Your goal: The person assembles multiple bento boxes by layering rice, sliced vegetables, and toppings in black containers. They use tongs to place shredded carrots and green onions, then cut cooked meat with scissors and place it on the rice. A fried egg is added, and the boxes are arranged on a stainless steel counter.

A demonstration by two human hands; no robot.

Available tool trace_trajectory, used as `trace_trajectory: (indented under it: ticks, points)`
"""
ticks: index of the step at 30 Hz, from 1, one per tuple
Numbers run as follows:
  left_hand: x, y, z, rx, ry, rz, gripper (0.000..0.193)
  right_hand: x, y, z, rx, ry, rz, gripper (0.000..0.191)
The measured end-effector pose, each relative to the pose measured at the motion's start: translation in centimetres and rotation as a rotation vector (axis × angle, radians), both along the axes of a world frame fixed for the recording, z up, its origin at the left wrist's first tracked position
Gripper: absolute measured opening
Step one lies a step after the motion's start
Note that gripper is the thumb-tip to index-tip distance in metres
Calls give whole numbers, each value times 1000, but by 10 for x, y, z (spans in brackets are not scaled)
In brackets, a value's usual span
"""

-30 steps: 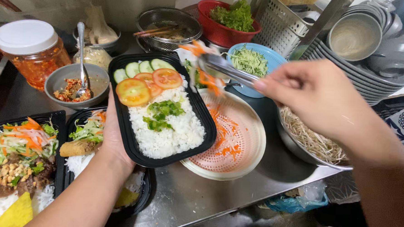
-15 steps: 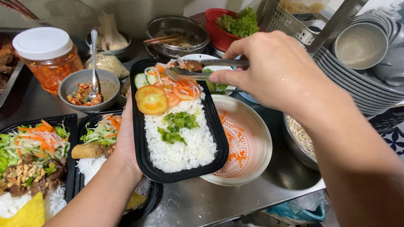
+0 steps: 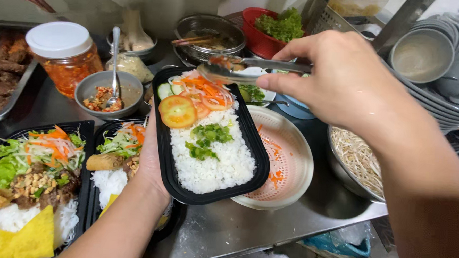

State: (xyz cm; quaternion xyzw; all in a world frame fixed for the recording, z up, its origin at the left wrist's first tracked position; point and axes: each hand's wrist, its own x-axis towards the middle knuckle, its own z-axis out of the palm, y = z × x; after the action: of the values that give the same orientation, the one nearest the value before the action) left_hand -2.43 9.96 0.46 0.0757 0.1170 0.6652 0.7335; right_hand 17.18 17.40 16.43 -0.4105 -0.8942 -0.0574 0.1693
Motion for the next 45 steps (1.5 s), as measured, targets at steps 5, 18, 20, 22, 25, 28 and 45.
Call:
trace_trajectory:
  ticks: [5, 18, 20, 22, 25, 28, 45]
  points:
    - [4, -1, -1, 46, -11, 4, 75, -3, -5, 3, -67, -24, -5, 50]
    - [15, 4, -2, 11, -12, 132, 76, 12, 21, 4, -121, 75, -99, 45]
    - [22, 7, 0, 6, -19, 151, 78, 10, 25, 3, -75, 112, 2, 44]
    - [26, 13, 2, 29, -37, 151, 78, 8, 28, 2, -111, 73, -44, 44]
    - [32, 18, 4, 60, -68, 126, 79, 6, 30, 0, -147, -8, -138, 46]
    - [36, 22, 4, 71, -65, 121, 81, 7, 32, -1, -163, -58, -167, 47]
    - [62, 31, -8, 108, -42, 159, 80, 45, 75, -13, -155, 52, 41, 39]
